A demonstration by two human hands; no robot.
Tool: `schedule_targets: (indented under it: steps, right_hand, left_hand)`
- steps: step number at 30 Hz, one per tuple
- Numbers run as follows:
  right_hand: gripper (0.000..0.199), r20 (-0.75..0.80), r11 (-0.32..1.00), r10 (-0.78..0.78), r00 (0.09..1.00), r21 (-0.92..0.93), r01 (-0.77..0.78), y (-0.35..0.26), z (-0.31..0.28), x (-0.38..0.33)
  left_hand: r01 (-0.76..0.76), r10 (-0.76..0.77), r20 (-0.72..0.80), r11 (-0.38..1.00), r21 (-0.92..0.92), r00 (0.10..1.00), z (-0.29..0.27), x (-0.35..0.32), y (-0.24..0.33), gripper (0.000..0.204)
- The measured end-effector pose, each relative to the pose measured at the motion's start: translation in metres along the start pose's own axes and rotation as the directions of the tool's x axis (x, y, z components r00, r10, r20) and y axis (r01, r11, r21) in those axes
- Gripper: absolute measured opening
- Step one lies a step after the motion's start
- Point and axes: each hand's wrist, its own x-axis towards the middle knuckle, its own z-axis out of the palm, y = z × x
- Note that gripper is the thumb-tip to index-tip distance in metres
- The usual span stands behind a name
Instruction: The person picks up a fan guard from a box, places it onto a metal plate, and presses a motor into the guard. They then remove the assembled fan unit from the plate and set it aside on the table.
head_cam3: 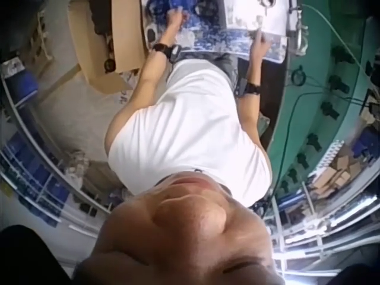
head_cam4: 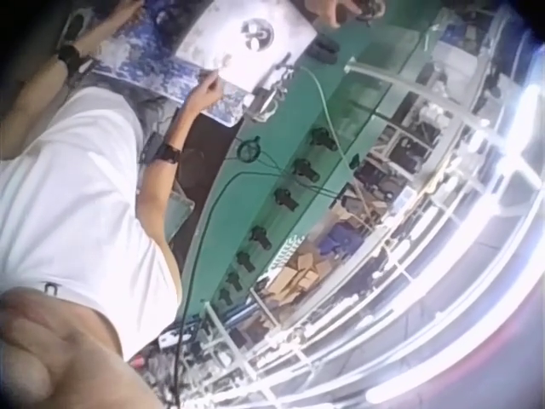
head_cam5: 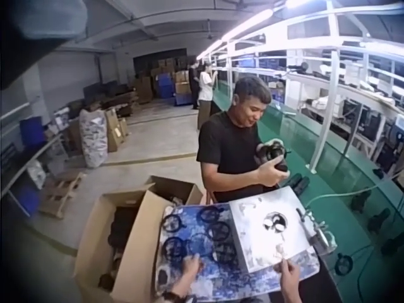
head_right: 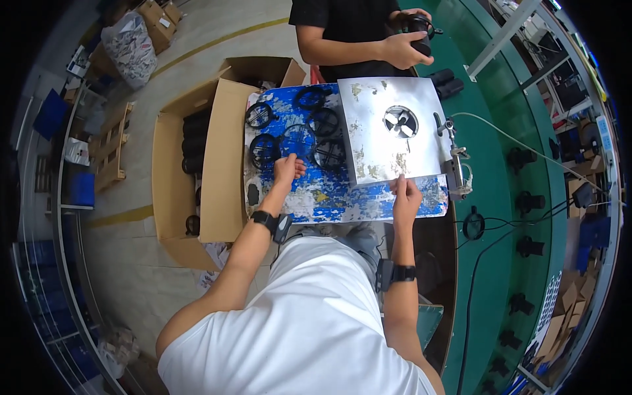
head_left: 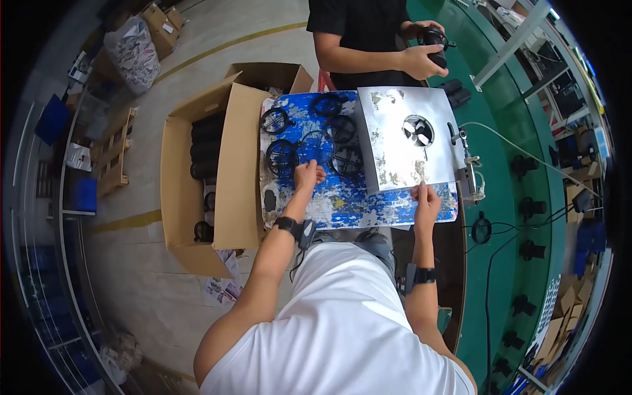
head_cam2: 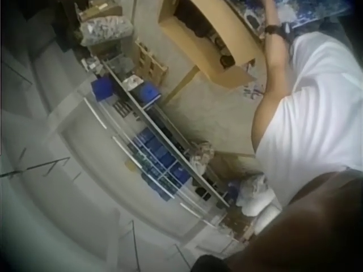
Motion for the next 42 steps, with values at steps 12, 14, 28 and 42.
schedule_targets:
  steps: [12,14,28,42]
  right_hand:
    - [0.053,0.461,0.947,0.151,0.875,0.186,-0.261,-0.089,0.040,-0.016]
    - [0.042,0.483,0.935,0.149,0.863,0.216,-0.282,-0.091,0.044,-0.016]
    - [0.045,0.456,0.985,0.172,0.873,-0.052,-0.167,-0.114,0.024,-0.031]
    - [0.061,-0.060,0.922,-0.211,0.976,-0.342,0.178,-0.073,0.000,-0.045]
  left_hand:
    - [-0.436,0.312,0.497,0.886,0.155,0.810,0.022,-0.144,0.089,0.033]
    - [-0.516,0.360,0.512,0.833,0.200,0.780,0.028,-0.151,0.097,0.033]
    - [-0.577,0.508,0.735,0.793,-0.195,0.449,0.079,-0.139,0.110,0.094]
    - [-0.036,0.025,0.973,0.999,-0.017,0.228,0.124,-0.155,0.111,0.083]
